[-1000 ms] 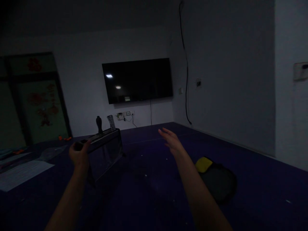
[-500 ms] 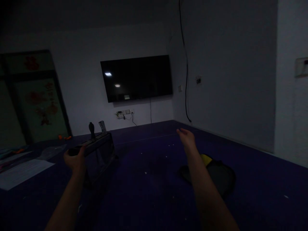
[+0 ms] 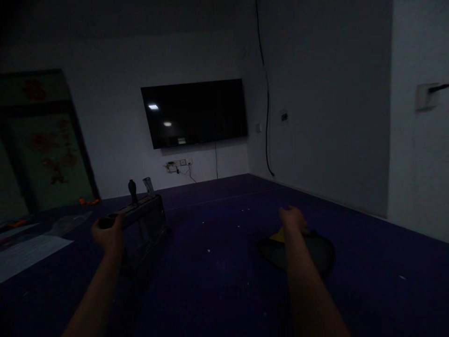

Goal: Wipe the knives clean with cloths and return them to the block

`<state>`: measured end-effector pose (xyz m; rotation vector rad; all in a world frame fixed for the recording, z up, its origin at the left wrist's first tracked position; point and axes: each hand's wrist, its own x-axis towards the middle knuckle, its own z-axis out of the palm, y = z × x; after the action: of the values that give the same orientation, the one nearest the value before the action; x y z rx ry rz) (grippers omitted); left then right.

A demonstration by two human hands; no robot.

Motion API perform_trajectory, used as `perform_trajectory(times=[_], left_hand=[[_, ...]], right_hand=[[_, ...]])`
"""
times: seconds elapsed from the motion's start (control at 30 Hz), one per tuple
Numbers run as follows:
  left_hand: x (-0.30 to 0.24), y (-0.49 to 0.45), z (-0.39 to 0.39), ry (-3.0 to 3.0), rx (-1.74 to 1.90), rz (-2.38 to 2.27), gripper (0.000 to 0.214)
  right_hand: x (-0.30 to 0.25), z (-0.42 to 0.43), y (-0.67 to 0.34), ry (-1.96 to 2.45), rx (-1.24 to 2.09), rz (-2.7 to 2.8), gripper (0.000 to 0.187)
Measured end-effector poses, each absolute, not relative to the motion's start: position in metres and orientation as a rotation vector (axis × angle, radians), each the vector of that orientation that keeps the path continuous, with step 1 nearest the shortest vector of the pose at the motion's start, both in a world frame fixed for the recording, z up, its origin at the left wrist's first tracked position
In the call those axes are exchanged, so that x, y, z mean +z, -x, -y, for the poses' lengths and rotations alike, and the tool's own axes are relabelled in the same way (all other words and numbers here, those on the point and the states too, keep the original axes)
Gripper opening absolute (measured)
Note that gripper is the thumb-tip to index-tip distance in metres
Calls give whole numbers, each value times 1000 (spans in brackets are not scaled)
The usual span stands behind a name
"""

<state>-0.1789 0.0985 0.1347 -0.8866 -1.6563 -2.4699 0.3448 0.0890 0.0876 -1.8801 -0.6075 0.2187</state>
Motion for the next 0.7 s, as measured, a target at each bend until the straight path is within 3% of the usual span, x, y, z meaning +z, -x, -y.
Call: perform_trajectory(times=[0.43,0.7], left_hand=[[129,183,-103,887,-2408,1693,69],[129,184,-98,929,-2307,1685,76]], right_hand=[[65,-94,-345,2170,347,431,47],[54,-84,-334,2098,329,515,51]])
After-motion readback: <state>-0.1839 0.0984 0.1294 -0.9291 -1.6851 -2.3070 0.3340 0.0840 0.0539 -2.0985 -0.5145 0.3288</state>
